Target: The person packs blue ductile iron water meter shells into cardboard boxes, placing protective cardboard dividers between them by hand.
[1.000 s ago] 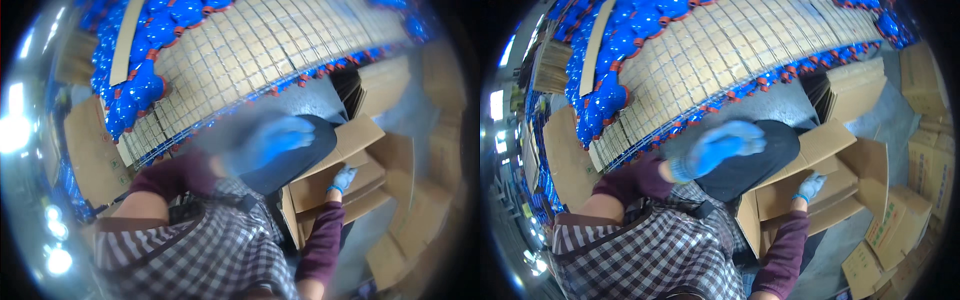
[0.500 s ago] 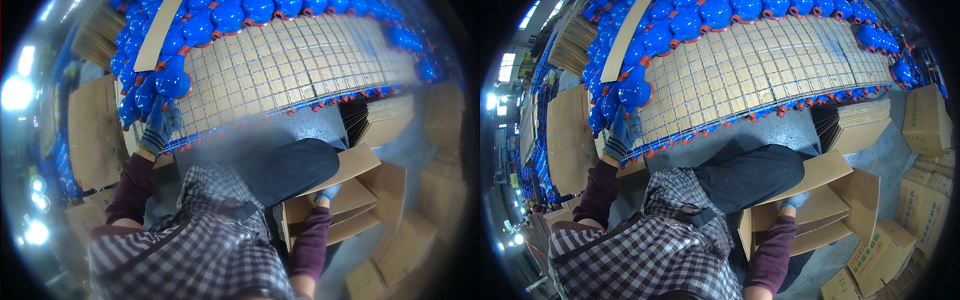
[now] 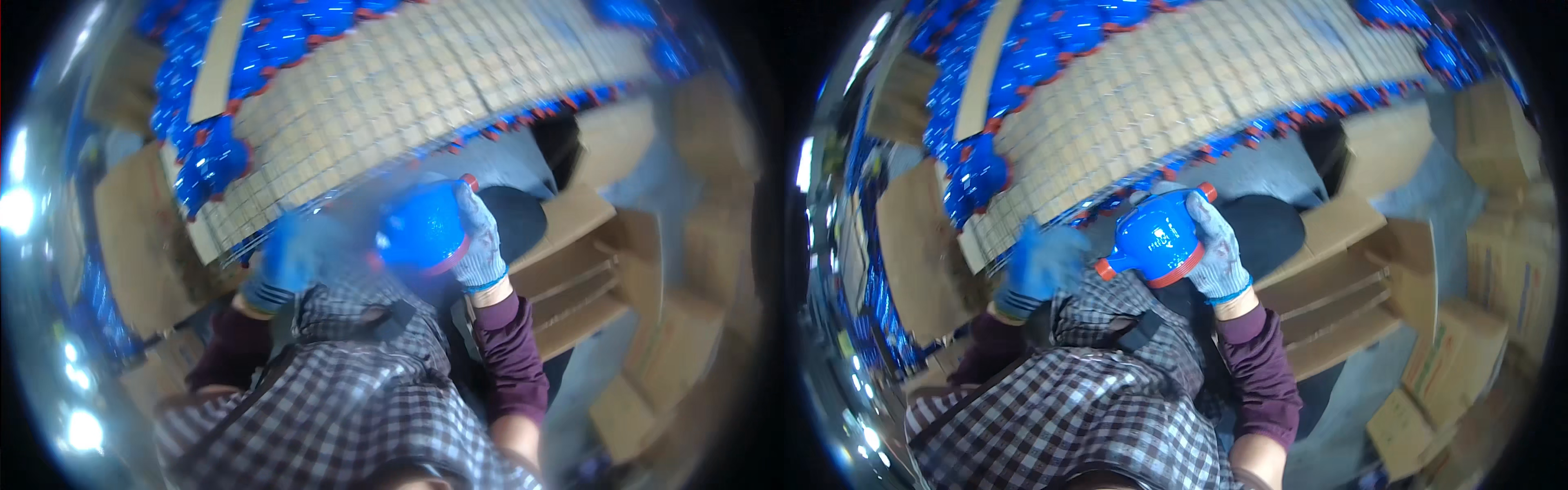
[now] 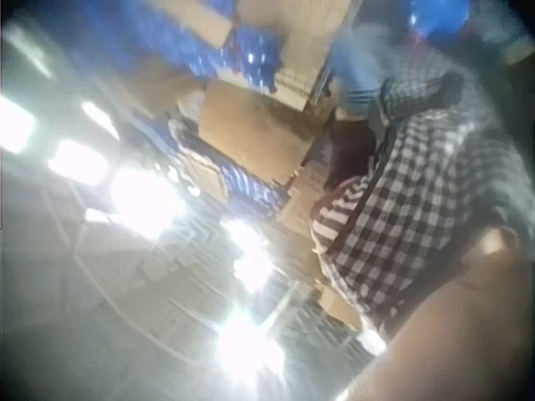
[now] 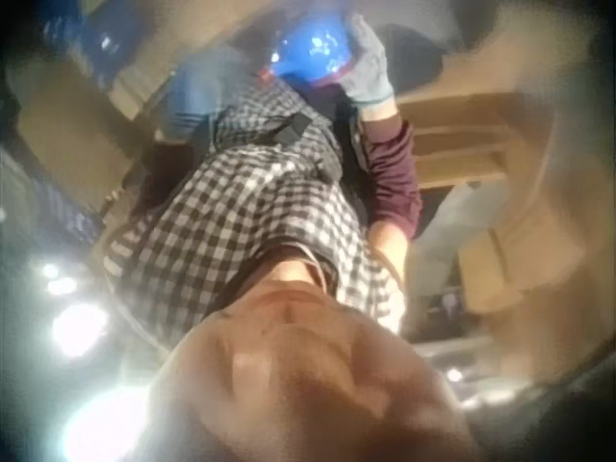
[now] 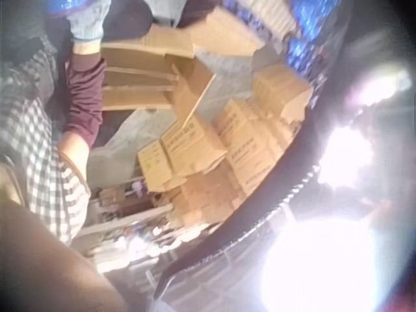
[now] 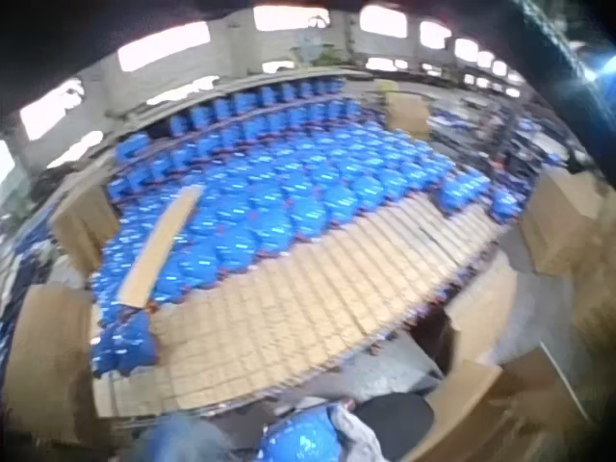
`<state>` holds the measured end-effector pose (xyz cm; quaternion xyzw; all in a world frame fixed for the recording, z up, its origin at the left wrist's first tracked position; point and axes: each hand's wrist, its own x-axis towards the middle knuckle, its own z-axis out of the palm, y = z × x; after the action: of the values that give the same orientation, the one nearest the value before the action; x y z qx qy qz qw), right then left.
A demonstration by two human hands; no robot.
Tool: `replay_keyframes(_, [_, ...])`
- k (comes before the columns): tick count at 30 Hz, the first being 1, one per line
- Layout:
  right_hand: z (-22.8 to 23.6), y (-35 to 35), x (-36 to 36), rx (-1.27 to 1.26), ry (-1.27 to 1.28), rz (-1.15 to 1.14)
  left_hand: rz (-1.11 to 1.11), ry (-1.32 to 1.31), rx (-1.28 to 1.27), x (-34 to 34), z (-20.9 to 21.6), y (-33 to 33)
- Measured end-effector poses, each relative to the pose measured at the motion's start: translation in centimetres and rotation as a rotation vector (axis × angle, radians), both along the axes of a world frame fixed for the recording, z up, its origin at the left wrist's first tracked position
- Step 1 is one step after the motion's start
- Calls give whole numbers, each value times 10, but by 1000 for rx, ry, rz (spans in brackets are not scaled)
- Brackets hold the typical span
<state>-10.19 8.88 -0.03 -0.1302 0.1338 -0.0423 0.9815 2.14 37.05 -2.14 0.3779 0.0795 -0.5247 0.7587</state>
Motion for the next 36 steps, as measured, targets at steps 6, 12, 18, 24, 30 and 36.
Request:
replay_keyframes(6, [20, -85, -105, -211, 190, -389, 223, -126, 11, 115, 7, 106])
replay_keyframes(12, [-46, -156, -212, -2070, 1421, -423, 520, -566, 605, 96, 4, 31])
replay_keyframes(18, [-157, -190, -163, -1322, 1877, -98, 102, -355, 320, 44, 40, -16])
replay_keyframes(24, [-274, -181, -176, -1195, 1685, 384, -243, -177, 166, 20, 31, -89])
replay_keyframes(30, [-214, -176, -147, -1248, 1445, 20, -569, -254, 186, -53, 37, -211])
replay_keyframes(36, [-20, -130, -221, -45, 125, -673, -1282, 414, -204, -160, -25, -291])
